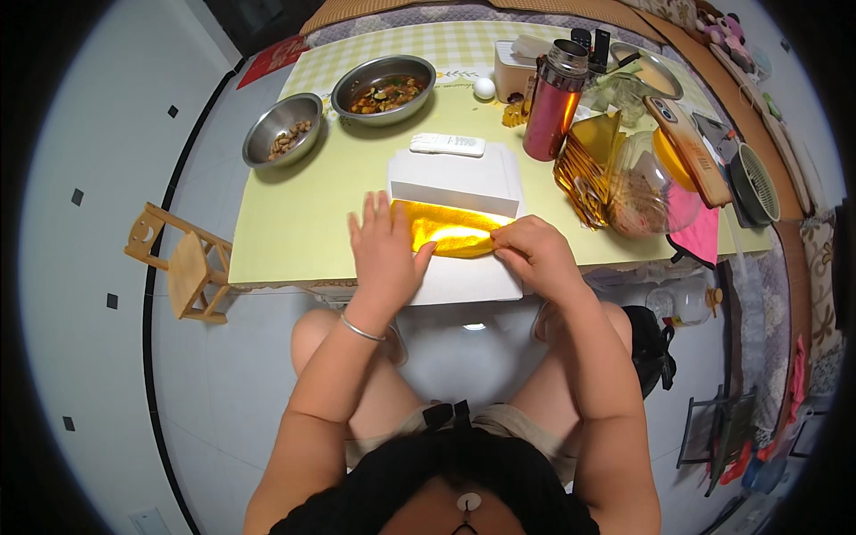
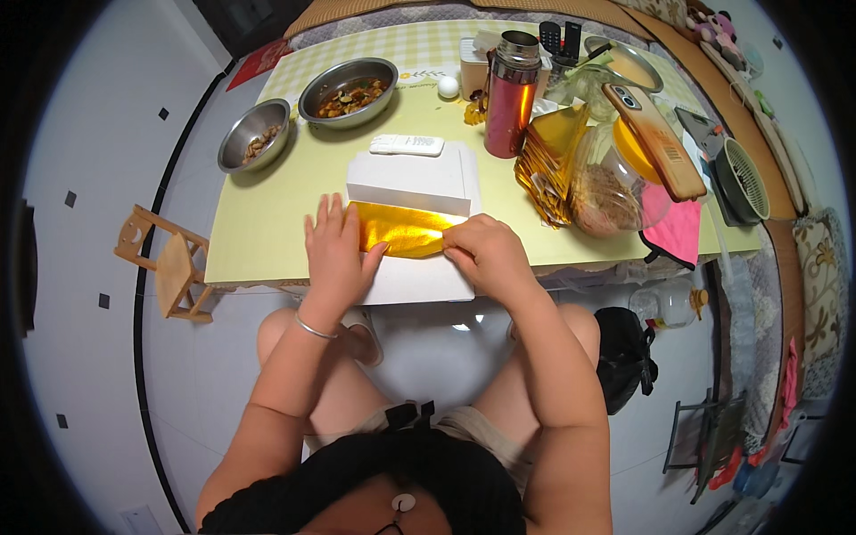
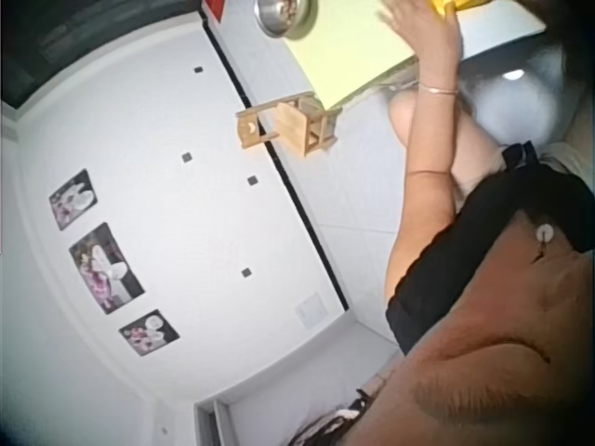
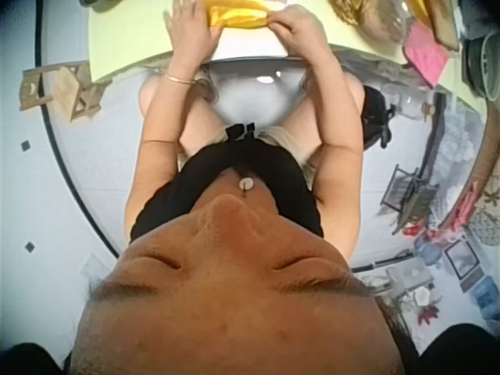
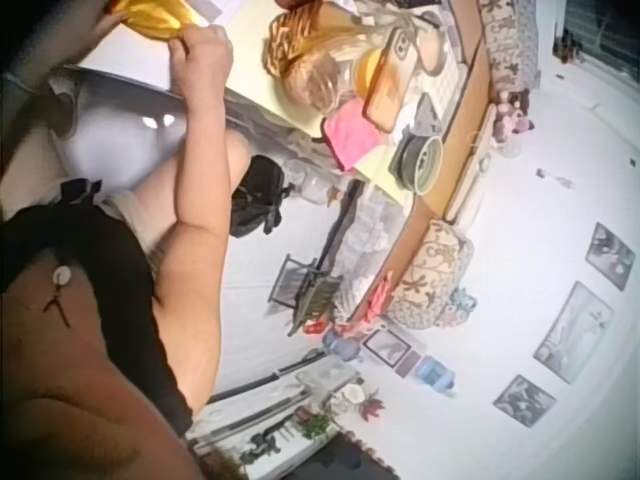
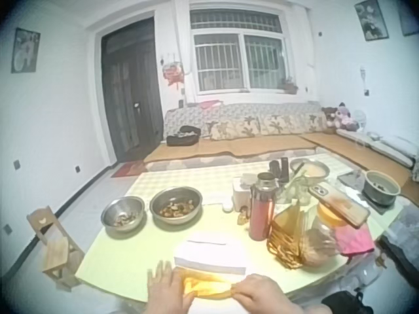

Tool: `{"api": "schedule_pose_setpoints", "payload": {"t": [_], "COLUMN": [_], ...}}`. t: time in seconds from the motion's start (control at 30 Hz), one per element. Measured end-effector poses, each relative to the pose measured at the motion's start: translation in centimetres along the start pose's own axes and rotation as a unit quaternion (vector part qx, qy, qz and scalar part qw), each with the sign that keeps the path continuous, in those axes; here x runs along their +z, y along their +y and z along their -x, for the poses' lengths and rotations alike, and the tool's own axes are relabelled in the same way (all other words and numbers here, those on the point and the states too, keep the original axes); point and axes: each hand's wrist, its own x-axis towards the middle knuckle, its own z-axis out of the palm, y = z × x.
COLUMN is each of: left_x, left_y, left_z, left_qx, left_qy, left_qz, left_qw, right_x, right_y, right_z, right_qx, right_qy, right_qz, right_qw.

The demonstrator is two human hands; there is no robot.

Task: The person folds multiple sheets of gold-colored paper into triangular shapes using a white rectangular guide on a table. Each sheet is folded in half, then the corners are folded inward to form a triangle, and the finished pieces are stacked on the table.

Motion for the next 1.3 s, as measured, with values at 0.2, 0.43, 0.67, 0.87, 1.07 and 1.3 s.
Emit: {"api": "schedule_pose_setpoints", "payload": {"t": [0.2, 0.43, 0.67, 0.87, 1.07, 1.3], "left_x": [0.9, 2.7, 2.9, 3.0, 3.0, 2.9], "left_y": [2.5, 3.5, 3.5, 3.4, 3.6, 3.9], "left_z": [0.0, -0.6, -0.9, -0.9, -1.1, -1.4], "left_qx": [0.075, -0.03, -0.066, -0.051, -0.046, -0.044], "left_qy": [-0.015, 0.016, 0.002, 0.012, 0.021, 0.031], "left_qz": [0.357, 0.362, 0.388, 0.383, 0.36, 0.326], "left_qw": [0.931, 0.932, 0.919, 0.922, 0.932, 0.944], "right_x": [1.1, 3.1, 3.0, 3.3, 3.0, 2.6], "right_y": [-0.4, -1.1, -2.0, -1.9, -2.0, -2.3], "right_z": [-1.7, -2.8, -0.7, 0.3, 0.2, 0.1], "right_qx": [0.035, 0.089, -0.115, -0.056, -0.046, -0.047], "right_qy": [0.02, 0.103, 0.034, -0.124, -0.156, -0.164], "right_qz": [0.013, 0.018, 0.063, 0.134, 0.17, 0.172], "right_qw": [0.999, 0.991, 0.991, 0.982, 0.972, 0.97]}}
